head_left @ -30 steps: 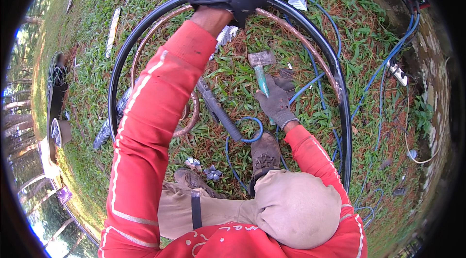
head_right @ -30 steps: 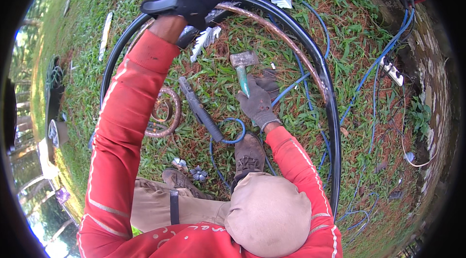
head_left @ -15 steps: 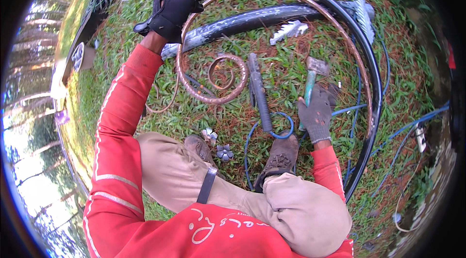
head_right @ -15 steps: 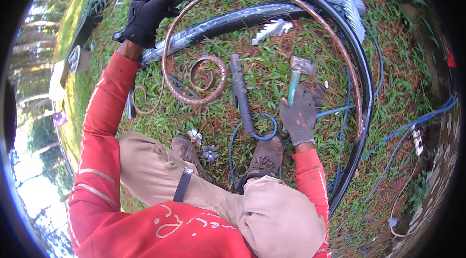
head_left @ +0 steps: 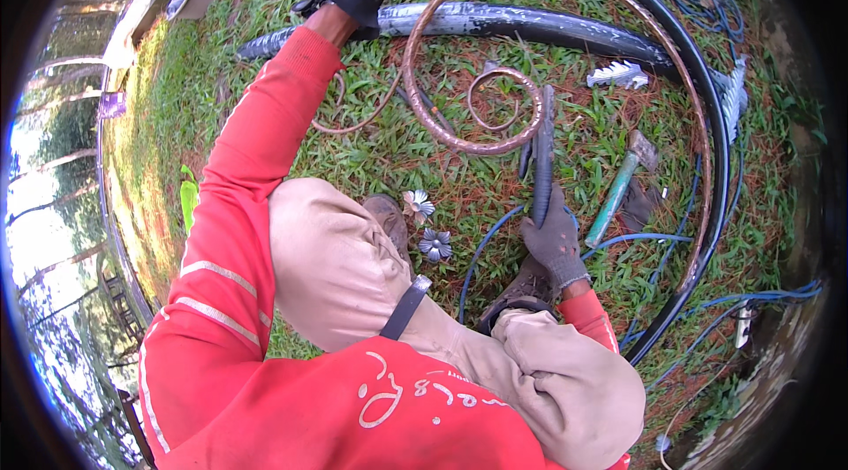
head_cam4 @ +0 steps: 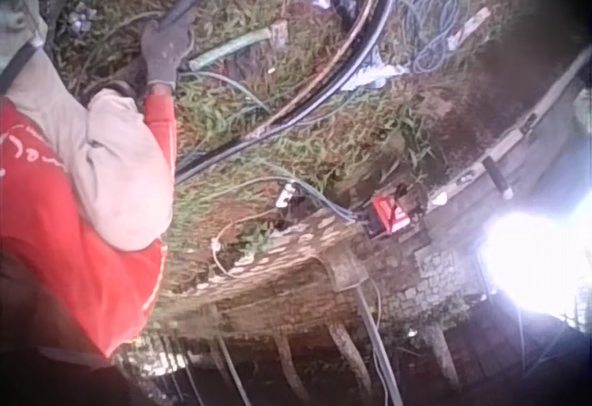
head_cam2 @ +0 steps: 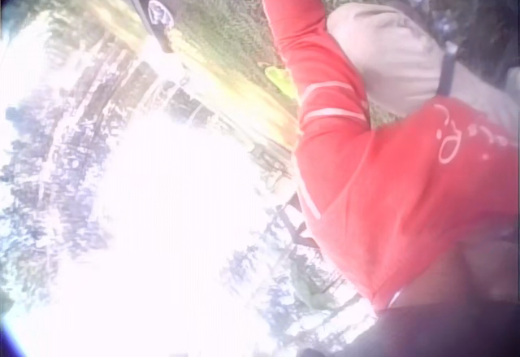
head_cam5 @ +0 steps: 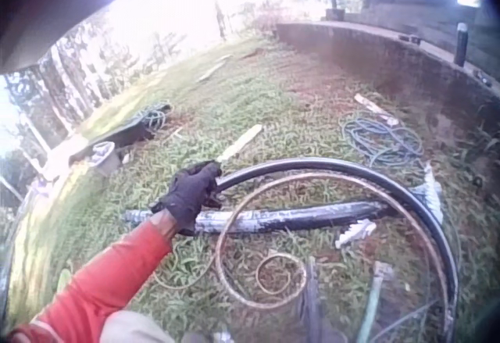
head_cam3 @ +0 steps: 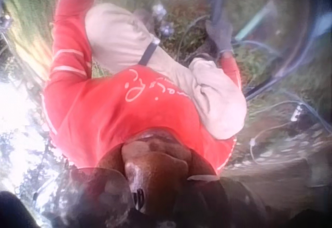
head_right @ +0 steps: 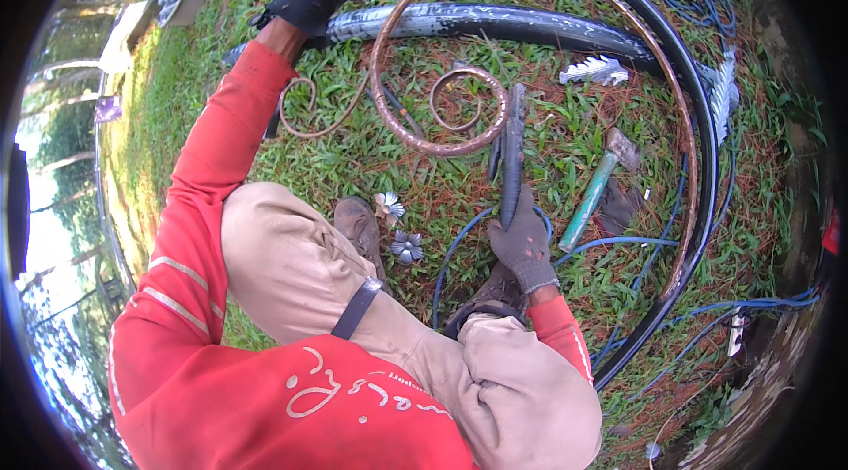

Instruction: The person prepares a circular metal frame by hammering and removing excess material, then positions a small metal flower inside it and welds it into place using an electrode holder.

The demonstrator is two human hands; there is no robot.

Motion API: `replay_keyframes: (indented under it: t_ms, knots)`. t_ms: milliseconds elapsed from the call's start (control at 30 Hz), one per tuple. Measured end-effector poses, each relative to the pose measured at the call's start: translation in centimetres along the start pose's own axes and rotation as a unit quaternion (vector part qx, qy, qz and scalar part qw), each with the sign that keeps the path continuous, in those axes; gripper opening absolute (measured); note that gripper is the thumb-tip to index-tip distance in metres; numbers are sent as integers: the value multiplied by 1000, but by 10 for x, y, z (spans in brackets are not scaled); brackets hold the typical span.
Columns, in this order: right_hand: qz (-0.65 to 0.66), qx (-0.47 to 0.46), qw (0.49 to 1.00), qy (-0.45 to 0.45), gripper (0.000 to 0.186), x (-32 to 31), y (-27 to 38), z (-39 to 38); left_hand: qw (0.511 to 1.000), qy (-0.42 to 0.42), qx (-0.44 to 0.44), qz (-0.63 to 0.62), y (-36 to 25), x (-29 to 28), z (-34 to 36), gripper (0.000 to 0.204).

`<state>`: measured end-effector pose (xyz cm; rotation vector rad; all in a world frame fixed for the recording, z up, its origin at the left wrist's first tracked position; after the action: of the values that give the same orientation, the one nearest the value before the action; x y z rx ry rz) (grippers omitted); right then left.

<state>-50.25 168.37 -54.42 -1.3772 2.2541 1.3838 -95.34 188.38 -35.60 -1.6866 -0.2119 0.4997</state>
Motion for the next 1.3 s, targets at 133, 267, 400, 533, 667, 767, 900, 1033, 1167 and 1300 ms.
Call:
replay_keyframes:
  t_ms: [133,267,400,533,667,767,900,1033,1167,1300]
  knots:
    - [14,-11,992,-123,64,-15,-17,15,999,-49,-3,-23,-5,-38,-12,32]
    - [92,44,987,-121,53,-36,-41,22,997,-73,-29,-12,3,-58,-42,32]
    - [125,-34,975,-178,52,-44,-17,22,987,123,54,89,46,-55,-107,38]
    - [205,48,965,-159,51,-58,-29,21,844,430,88,308,95,27,-234,49]
    - [137,41,979,-143,55,-51,-31,34,741,507,353,264,173,49,-314,47]
    - [67,35,988,-132,61,-55,-17,29,717,546,297,316,220,66,-332,47]
    - [19,61,993,-97,67,-53,-21,27,697,562,280,346,243,81,-339,46]
    - [-24,56,994,-87,71,-49,0,20,693,563,276,356,253,81,-340,46]
    - [-21,68,994,-80,74,-38,-2,20,698,558,271,358,255,71,-339,45]
    - [-19,73,994,-73,71,-40,-11,18,712,546,272,348,253,58,-329,45]
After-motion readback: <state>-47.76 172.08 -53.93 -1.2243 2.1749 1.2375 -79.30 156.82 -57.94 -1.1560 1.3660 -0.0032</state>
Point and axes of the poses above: each hand's wrist, its own z-axis towards the middle knuckle, its own x-axis out of the palm, y = z × x, the point moved 9 cm from there along z, towards the middle knuckle, and after that the axes turned 5 degrees about z, right-handed, at the moved point
